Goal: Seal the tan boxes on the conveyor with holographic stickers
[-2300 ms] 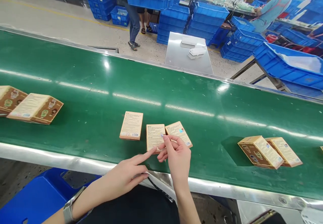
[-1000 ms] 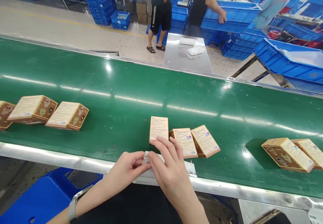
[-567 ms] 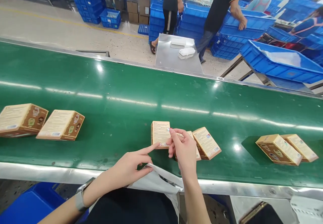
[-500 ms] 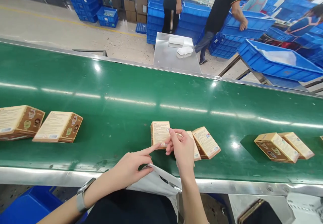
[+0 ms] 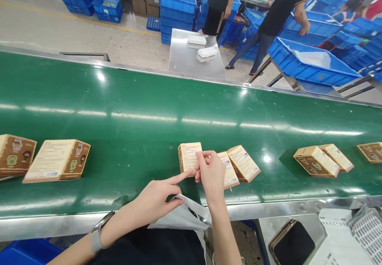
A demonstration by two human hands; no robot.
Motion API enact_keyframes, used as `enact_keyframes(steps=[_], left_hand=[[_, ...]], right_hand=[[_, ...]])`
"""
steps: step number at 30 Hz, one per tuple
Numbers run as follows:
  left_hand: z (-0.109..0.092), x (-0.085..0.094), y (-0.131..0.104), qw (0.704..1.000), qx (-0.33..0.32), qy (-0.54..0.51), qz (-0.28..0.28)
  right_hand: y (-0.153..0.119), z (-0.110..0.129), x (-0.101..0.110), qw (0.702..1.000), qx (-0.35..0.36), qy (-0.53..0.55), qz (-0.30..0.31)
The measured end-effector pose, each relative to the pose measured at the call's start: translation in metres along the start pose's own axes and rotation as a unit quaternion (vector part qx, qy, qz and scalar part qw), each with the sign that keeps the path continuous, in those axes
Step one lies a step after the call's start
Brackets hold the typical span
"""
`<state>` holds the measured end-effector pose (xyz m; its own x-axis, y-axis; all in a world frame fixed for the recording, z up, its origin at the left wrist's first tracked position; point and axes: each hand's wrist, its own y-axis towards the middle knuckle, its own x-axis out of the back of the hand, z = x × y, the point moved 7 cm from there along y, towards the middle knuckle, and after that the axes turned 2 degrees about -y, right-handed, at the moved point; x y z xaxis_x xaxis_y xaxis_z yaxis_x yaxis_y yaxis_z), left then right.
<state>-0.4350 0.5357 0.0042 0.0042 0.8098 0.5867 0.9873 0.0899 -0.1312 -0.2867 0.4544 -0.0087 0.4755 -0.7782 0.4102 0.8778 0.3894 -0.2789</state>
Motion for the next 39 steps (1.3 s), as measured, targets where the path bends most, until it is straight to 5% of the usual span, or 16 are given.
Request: enact_keyframes(steps=[5, 8, 13, 17, 19, 21, 25, 31, 36, 39], left_hand=[[0.008, 0.005, 0.003, 0.999, -0.010, -0.016, 0.032], [0.015, 0.018, 0.008, 0.998, -0.029, -0.058, -0.001], [0.009, 0.036, 0.030, 0.991, 0.010, -0.106, -0.079], [-0.033, 0.000, 0.057, 0.984, -0.029, -0.176, -0.017], [-0.050, -0.034, 0.073, 0.981, -0.053, -0.181, 0.044], [-0.063, -0.070, 0.085, 0.980, -0.070, -0.147, 0.117], [-0.088, -0.130, 0.093, 0.960, -0.107, -0.076, 0.248], [-0.116, -0.157, 0.090, 0.944, -0.128, -0.018, 0.304], [-0.099, -0.155, 0.083, 0.944, -0.098, 0.005, 0.315], [-0.091, -0.154, 0.079, 0.944, -0.080, 0.013, 0.319]], right_hand=[[-0.001, 0.028, -0.008, 0.995, 0.052, -0.074, -0.032], [-0.013, 0.047, 0.011, 0.990, 0.105, -0.080, -0.043], [-0.077, 0.049, 0.057, 0.963, 0.217, -0.103, 0.123], [-0.103, -0.018, 0.154, 0.978, 0.169, -0.112, 0.050], [-0.106, -0.079, 0.230, 0.989, 0.055, -0.064, -0.125], [-0.116, -0.142, 0.297, 0.957, -0.050, -0.015, -0.284], [-0.122, -0.222, 0.373, 0.908, -0.104, 0.006, -0.406], [-0.139, -0.279, 0.411, 0.863, -0.204, -0.037, -0.460], [-0.218, -0.324, 0.402, 0.793, -0.339, -0.095, -0.496], [-0.262, -0.343, 0.390, 0.802, -0.385, -0.101, -0.446]])
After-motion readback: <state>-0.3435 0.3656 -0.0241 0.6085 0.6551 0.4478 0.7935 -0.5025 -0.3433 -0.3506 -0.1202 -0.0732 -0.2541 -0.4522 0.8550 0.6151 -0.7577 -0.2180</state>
